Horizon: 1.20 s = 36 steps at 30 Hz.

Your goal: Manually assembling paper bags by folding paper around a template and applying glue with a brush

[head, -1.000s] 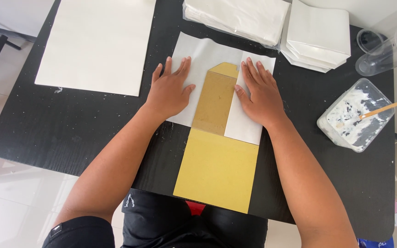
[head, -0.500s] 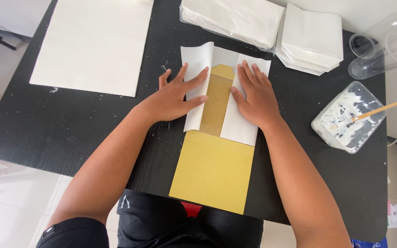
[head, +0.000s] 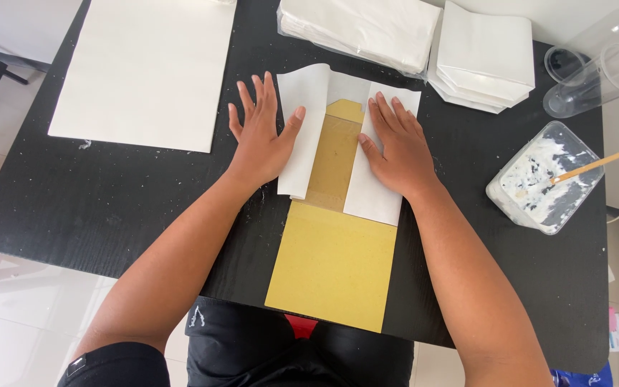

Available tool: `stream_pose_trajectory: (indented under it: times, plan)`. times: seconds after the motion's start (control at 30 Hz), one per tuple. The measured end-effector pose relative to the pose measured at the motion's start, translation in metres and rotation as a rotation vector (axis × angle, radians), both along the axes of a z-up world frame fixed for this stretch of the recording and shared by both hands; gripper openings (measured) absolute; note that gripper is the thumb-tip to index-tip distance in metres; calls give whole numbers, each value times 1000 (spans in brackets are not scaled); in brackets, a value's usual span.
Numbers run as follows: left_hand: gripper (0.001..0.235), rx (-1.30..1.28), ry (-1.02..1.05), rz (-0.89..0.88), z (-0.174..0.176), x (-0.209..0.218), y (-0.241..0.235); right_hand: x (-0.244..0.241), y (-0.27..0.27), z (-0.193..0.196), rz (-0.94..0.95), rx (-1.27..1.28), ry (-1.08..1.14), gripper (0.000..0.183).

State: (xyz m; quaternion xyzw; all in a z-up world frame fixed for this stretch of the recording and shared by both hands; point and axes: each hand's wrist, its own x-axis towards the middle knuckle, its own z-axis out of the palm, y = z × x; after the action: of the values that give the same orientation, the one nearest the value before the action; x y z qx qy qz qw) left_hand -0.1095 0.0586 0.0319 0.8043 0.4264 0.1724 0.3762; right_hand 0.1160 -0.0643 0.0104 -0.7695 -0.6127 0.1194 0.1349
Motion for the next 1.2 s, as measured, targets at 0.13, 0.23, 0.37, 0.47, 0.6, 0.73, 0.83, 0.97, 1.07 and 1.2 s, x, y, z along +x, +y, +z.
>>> stream_pose_trajectory:
  times: [0.13, 0.23, 0.37, 0.47, 0.6, 0.73, 0.83, 0.97, 1.07, 1.2]
  plan:
    - [92, -82, -102, -68, 10, -3, -13, -9, -2, 11, -80, -15, 4, 65]
    - [102, -193, -192, -97, 12, 0, -19, -9, -1, 12, -79, -28, 7, 66]
    - [96, -329, -468, -6, 20, 0, -27, -10, -2, 12, -88, -30, 17, 65]
    - [99, -425, -614, 96, 17, -3, -21, -10, 0, 13, -85, -11, 13, 65]
    - [98, -557, -690, 90, -15, -2, 2, -9, -2, 9, -76, -2, 18, 65]
    - [53, -446, -589, 77, 2, 0, -8, -6, 0, 9, -73, -10, 4, 65]
    - [40, -387, -546, 53, 10, 0, -12, -6, -1, 6, -62, -9, 4, 65]
    - [33, -359, -549, 26, 11, 7, -15, -7, -1, 6, -61, -11, -4, 65]
    - [27, -321, -548, -44, 6, 19, -19, -6, 0, 5, -70, -17, -26, 65]
    - [18, -177, -484, -135, -25, 39, -18, -6, 1, 4, -80, -34, -53, 65]
